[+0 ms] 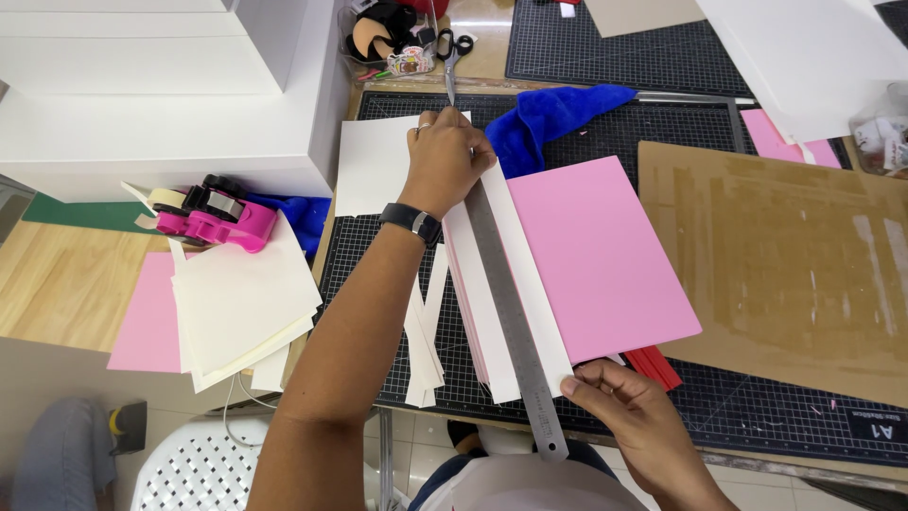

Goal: Applying white adhesive strips to a pink box and using a roller to apply glue to cardboard

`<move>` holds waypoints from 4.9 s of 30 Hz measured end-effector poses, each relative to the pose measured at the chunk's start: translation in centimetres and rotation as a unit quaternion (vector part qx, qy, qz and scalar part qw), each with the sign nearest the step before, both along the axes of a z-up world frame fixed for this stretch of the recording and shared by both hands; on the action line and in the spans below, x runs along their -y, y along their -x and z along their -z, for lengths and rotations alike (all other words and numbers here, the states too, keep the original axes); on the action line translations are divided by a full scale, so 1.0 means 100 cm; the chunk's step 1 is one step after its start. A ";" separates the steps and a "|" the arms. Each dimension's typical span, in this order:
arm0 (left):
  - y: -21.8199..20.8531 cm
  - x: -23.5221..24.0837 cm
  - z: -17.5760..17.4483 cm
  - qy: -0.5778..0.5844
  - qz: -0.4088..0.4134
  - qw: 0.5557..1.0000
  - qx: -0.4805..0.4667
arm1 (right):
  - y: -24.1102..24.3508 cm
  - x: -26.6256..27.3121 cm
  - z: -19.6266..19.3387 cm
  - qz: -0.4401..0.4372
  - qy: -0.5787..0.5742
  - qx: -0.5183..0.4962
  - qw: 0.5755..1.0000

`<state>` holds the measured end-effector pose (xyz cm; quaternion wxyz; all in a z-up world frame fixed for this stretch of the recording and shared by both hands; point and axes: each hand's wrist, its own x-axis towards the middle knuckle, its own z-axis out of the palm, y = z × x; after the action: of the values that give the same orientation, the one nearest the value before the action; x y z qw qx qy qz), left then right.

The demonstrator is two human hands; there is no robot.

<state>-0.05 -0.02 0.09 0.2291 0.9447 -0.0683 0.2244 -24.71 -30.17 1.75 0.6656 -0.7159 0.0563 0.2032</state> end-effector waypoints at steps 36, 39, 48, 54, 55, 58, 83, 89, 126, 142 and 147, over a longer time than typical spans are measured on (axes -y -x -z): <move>-0.001 0.000 -0.001 -0.004 -0.002 1.000 -0.014 | -0.001 0.000 -0.001 -0.004 0.031 0.003 1.000; -0.001 0.000 -0.001 -0.003 -0.003 1.000 -0.016 | 0.000 0.000 0.002 -0.002 0.009 0.013 1.000; -0.002 -0.001 0.001 -0.008 -0.004 1.000 -0.014 | -0.001 0.000 -0.002 -0.019 0.036 0.018 0.999; -0.003 -0.002 0.001 -0.017 -0.008 1.000 -0.010 | -0.002 0.000 0.001 -0.006 0.021 0.006 1.000; -0.003 -0.002 0.000 -0.015 -0.006 1.000 -0.015 | -0.002 0.000 0.003 -0.006 0.019 0.012 1.000; -0.004 -0.002 0.001 -0.019 -0.006 1.000 -0.022 | -0.001 0.001 0.004 -0.007 0.018 0.019 1.000; -0.008 -0.001 0.003 -0.041 -0.025 0.998 -0.032 | 0.001 -0.002 0.001 0.040 -0.043 -0.036 0.998; 0.002 0.000 -0.015 0.016 -0.031 0.999 0.003 | 0.009 0.005 -0.011 0.027 0.018 -0.116 0.993; 0.133 0.002 -0.046 -0.123 0.219 0.967 -0.051 | -0.091 0.184 0.163 0.207 -0.027 0.010 0.978; 0.273 0.076 -0.075 -0.030 0.358 0.933 -0.030 | -0.088 0.165 0.169 -0.001 0.550 0.267 0.791; 0.272 0.065 -0.080 0.238 0.290 0.927 -0.026 | -0.089 0.138 0.188 -0.067 0.542 0.379 0.747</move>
<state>-27.28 -6.54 8.13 0.5038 0.8070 -0.2779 0.1331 -15.86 -43.93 -17.08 0.1173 -0.9764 -0.1479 -0.1051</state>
